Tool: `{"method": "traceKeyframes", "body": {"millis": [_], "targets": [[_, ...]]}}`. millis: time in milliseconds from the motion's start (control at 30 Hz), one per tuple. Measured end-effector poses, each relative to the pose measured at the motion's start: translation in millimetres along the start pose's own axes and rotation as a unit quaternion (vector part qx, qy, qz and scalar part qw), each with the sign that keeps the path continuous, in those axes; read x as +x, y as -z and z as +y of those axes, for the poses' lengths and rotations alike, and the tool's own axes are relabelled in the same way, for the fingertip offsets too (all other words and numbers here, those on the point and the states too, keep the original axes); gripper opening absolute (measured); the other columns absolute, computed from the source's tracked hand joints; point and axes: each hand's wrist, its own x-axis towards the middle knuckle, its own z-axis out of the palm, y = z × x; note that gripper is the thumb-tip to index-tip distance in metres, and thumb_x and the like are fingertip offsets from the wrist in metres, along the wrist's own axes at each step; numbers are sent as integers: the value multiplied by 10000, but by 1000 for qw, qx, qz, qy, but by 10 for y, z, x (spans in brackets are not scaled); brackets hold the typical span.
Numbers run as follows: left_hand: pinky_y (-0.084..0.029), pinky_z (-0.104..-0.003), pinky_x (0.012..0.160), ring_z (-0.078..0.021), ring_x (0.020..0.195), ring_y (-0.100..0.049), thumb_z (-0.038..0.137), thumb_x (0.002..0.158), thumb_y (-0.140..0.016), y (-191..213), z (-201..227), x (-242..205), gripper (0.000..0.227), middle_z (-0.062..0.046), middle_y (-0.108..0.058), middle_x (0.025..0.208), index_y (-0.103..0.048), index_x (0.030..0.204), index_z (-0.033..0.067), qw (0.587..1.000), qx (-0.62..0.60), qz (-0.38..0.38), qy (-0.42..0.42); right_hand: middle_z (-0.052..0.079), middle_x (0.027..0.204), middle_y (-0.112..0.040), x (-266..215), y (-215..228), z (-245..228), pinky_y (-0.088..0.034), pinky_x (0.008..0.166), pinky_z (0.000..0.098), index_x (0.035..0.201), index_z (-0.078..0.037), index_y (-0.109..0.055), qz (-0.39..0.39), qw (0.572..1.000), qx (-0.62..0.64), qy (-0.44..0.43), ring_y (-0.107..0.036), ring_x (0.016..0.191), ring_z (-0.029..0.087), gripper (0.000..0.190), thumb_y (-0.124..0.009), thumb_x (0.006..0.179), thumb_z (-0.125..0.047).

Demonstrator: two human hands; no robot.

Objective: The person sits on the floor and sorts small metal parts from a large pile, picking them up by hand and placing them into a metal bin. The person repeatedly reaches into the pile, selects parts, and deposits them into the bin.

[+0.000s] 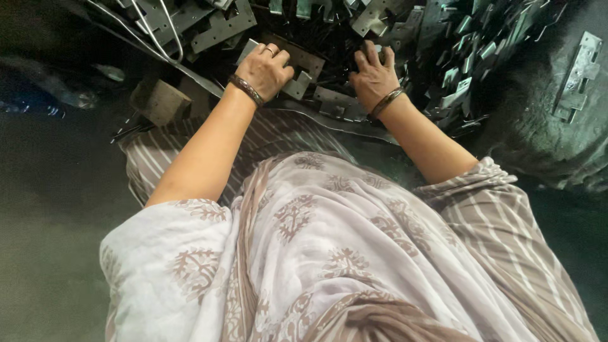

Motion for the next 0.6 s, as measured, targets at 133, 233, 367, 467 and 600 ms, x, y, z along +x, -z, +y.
{"method": "traceKeyframes", "body": {"millis": [133, 233, 367, 467, 600], "targets": [[-479, -365, 1002, -207, 1131, -626, 194, 900, -629, 70, 25, -23, 163, -16, -682, 1176, -720, 1033, 215, 995, 17, 100, -21, 160, 1396, -587, -73, 26, -2, -226, 1145, 668, 1016, -168, -804, -3, 1000, 20, 9, -313, 1500, 413, 195, -655, 894, -197], [-476, -369, 1028, -223, 1166, -630, 106, 854, -652, 95, 72, 12, 286, -18, -687, 1184, -681, 1129, 179, 988, -71, 135, -26, 153, 1312, -605, -9, 71, -53, -239, 1134, 671, 1042, -179, -813, -44, 995, 88, -14, -345, 1457, 425, 259, -672, 826, -156], [-546, -374, 939, -232, 1072, -670, -2, 908, -686, 14, 298, 233, 326, -27, -690, 1088, -631, 1196, 141, 902, -347, 228, 114, 99, 1200, -639, 9, 133, -52, -283, 1080, 647, 1026, -191, -808, -76, 992, 93, -49, -390, 1366, 415, 281, -692, 774, -147], [-559, -366, 856, -215, 957, -675, 31, 1057, -650, -27, 254, 208, 152, -33, -695, 1027, -639, 1188, 107, 704, -574, 345, 237, 94, 1147, -663, 109, 199, 17, -329, 1002, 594, 1052, -137, -774, -22, 992, 106, -60, -426, 1306, 428, 280, -702, 781, -134], [-512, -398, 582, -234, 653, -627, 127, 973, -643, 29, 56, 14, 164, -86, -647, 801, -664, 987, -35, 146, -745, 348, 550, 150, 1122, -672, 160, 504, 409, -456, 971, 488, 1149, -89, -736, 63, 938, 309, -144, -587, 1113, 354, 160, -698, 995, -62]]}}
